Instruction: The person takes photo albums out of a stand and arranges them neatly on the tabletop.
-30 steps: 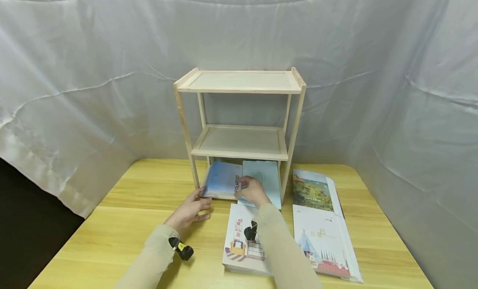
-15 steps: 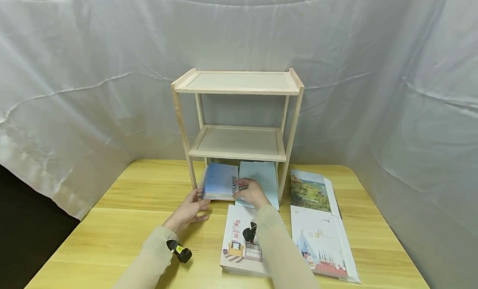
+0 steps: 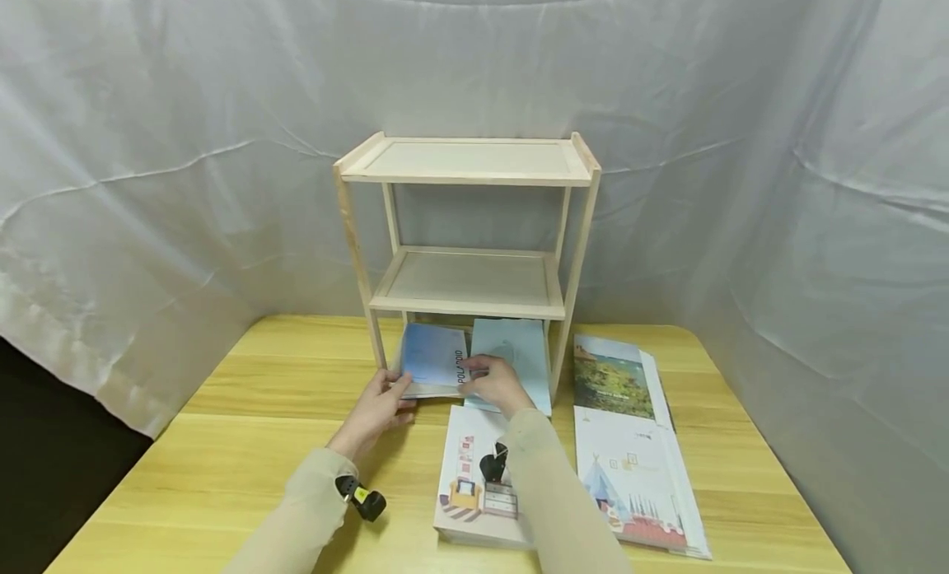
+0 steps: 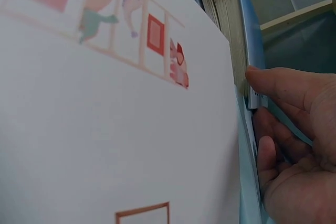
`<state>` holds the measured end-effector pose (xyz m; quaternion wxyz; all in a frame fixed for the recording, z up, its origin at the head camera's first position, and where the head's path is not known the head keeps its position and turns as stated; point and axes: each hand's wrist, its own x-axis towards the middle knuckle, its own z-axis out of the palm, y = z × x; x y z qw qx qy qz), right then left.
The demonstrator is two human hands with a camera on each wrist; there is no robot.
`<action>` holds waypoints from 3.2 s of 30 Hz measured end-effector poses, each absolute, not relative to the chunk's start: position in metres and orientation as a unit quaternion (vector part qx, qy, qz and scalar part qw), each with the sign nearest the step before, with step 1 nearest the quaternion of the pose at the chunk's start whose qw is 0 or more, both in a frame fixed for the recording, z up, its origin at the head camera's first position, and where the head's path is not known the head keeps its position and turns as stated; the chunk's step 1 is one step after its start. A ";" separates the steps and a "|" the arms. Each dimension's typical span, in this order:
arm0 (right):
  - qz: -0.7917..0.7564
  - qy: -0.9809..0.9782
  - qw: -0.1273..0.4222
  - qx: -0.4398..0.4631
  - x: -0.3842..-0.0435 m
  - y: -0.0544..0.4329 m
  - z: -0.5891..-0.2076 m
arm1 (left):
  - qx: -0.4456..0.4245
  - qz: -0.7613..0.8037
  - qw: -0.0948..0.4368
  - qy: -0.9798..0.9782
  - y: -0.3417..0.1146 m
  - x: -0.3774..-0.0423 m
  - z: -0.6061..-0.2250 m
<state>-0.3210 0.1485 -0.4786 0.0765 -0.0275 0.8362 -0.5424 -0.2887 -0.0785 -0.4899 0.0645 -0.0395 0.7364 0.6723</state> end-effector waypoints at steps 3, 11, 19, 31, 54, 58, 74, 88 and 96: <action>-0.544 0.835 0.075 -0.027 -0.321 0.152 -0.480 | -0.037 0.681 0.046 0.729 -0.073 -0.289 -0.488; -0.549 0.831 0.082 -0.046 -0.323 0.152 -0.484 | -0.069 0.713 -0.019 0.698 -0.064 -0.287 -0.475; -0.548 0.832 0.076 -0.046 -0.322 0.151 -0.484 | -0.063 0.723 -0.014 0.688 -0.060 -0.285 -0.471; -0.558 0.824 0.091 -0.049 -0.325 0.155 -0.486 | -0.058 0.770 0.014 0.635 -0.062 -0.289 -0.469; -0.587 0.804 0.070 -0.059 -0.320 0.148 -0.491 | -0.074 0.781 -0.012 0.620 -0.067 -0.282 -0.462; -0.593 0.798 0.084 -0.056 -0.320 0.153 -0.488 | -0.070 0.789 -0.002 0.610 -0.071 -0.280 -0.461; -0.638 0.766 0.079 -0.021 -0.319 0.159 -0.481 | -0.042 0.789 0.053 0.610 -0.081 -0.262 -0.462; -0.674 0.734 0.079 -0.029 -0.300 0.159 -0.479 | -0.019 0.784 0.070 0.617 -0.092 -0.239 -0.466; -0.695 0.713 0.088 -0.033 -0.290 0.157 -0.480 | -0.011 0.780 0.082 0.620 -0.099 -0.227 -0.467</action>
